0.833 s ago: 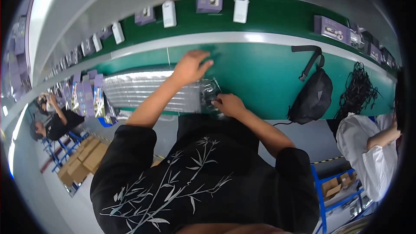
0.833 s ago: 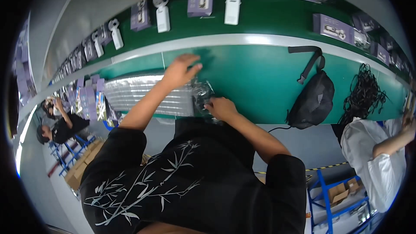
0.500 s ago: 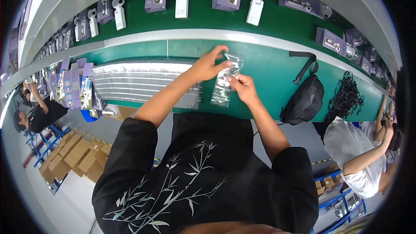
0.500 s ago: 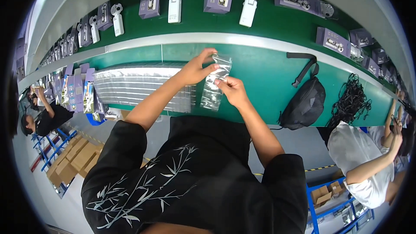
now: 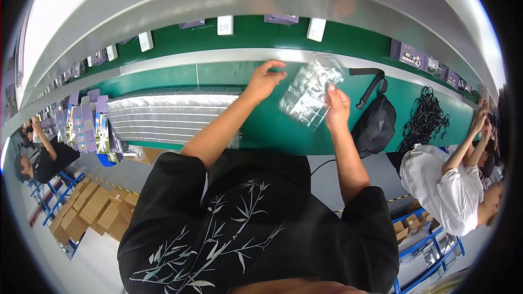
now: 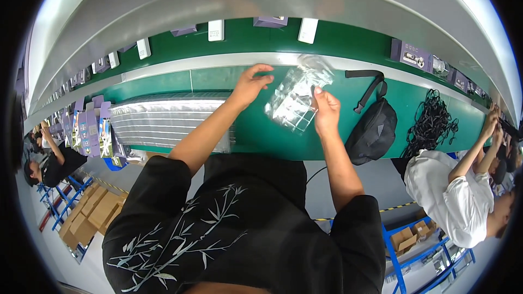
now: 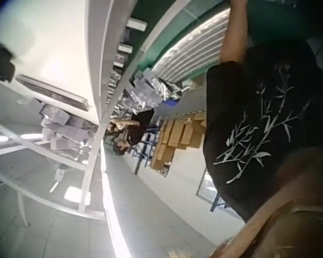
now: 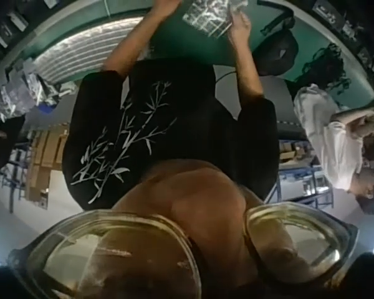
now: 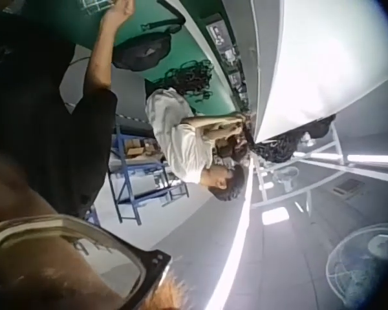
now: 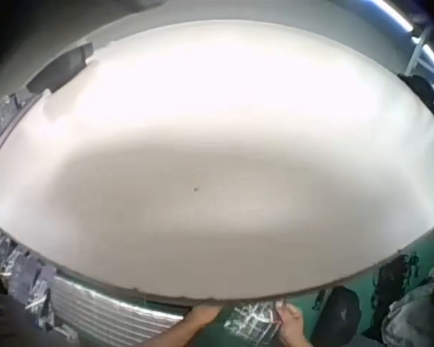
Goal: Manually packing items into retail boxes and then placing them into larger shipping containers on an assembly line.
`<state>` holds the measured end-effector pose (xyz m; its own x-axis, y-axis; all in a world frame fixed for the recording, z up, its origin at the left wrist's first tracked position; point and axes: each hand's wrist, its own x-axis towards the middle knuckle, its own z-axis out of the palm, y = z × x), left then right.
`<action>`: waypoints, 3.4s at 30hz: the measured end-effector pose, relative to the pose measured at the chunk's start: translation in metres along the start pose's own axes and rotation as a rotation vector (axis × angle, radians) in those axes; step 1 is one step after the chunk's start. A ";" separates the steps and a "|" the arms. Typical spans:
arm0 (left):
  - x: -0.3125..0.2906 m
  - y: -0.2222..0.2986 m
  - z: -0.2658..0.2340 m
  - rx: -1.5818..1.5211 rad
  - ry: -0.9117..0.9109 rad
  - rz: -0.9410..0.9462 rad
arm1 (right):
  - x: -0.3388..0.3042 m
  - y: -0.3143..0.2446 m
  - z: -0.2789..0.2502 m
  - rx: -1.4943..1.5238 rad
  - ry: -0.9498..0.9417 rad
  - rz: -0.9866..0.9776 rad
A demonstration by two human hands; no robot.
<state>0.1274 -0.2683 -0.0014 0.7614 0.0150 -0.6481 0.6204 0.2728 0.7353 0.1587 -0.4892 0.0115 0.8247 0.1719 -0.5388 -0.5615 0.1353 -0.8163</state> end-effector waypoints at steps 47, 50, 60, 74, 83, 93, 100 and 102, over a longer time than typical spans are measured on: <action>0.196 0.130 0.074 1.470 -0.035 0.858 | 0.224 -0.116 -0.104 -1.008 0.775 -0.118; 0.162 0.126 0.031 1.247 -0.029 0.866 | 0.135 -0.114 -0.052 -0.841 0.478 -0.321; 0.078 0.081 -0.052 1.211 0.686 0.723 | -0.063 0.057 0.114 -1.271 -0.122 -0.059; -0.012 -0.016 -0.012 1.320 -0.319 0.436 | -0.011 0.072 -0.028 -0.314 -0.244 0.443; 0.060 0.099 -0.009 0.784 0.214 1.073 | 0.050 -0.041 0.059 -0.187 -0.355 0.139; 0.194 0.122 -0.117 0.683 0.187 -0.026 | 0.277 -0.047 0.114 -1.395 0.261 -1.124; 0.077 0.081 -0.097 0.864 0.066 0.252 | 0.278 -0.079 -0.009 -1.345 0.289 -0.943; 0.074 0.088 -0.089 0.996 0.083 0.641 | 0.286 -0.108 -0.062 -1.323 0.307 -0.914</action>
<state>0.2214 -0.1573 -0.0027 0.9946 -0.0518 -0.0895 0.0311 -0.6752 0.7370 0.4595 -0.5153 -0.0680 0.9032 0.2983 0.3085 0.4045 -0.8317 -0.3802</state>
